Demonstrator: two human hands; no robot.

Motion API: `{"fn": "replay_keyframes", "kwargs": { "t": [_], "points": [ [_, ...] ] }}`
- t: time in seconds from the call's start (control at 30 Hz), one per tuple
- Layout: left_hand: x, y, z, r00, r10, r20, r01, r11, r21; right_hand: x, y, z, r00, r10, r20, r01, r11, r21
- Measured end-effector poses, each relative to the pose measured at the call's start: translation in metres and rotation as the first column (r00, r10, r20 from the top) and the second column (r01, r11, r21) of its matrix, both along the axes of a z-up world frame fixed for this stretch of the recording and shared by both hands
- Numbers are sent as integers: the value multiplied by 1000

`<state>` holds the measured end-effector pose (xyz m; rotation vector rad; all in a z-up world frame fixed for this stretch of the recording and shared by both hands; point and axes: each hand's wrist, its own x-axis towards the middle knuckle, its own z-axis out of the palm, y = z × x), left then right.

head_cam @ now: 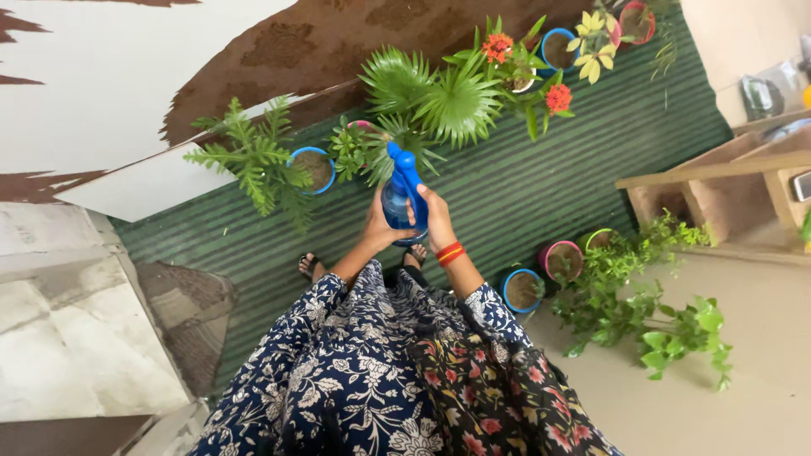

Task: The person uses a blue spray bottle to water a variety of potted plants arranged on a green mat. They systematically move from one plant to the next, spraying water onto the leaves and soil of each pot.

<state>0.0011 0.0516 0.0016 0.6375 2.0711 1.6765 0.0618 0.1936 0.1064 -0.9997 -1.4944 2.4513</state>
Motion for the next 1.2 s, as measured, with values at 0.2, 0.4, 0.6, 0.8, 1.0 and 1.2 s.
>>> {"fn": "replay_keyframes", "kwargs": {
  "t": [0.2,0.4,0.6,0.8,1.0,1.2],
  "points": [
    [9,82,-14,969,0,248,-15,998,56,8,68,7,999,25,22,-26,998,51],
    [52,149,-20,874,-75,480,-90,946,312,24,131,3,983,117,141,-130,987,94],
    [39,159,-14,762,-27,647,-165,958,235,9,152,-22,955,194,222,-219,971,94],
    [31,155,-52,918,138,373,-171,984,56,-6,136,-52,915,168,366,-280,919,279],
    [25,144,-70,674,-5,739,-315,902,294,-25,127,-63,865,348,362,-419,897,137],
    [14,136,-68,660,10,752,-329,903,277,-31,125,-70,886,403,228,-425,903,56]
  ]
}}
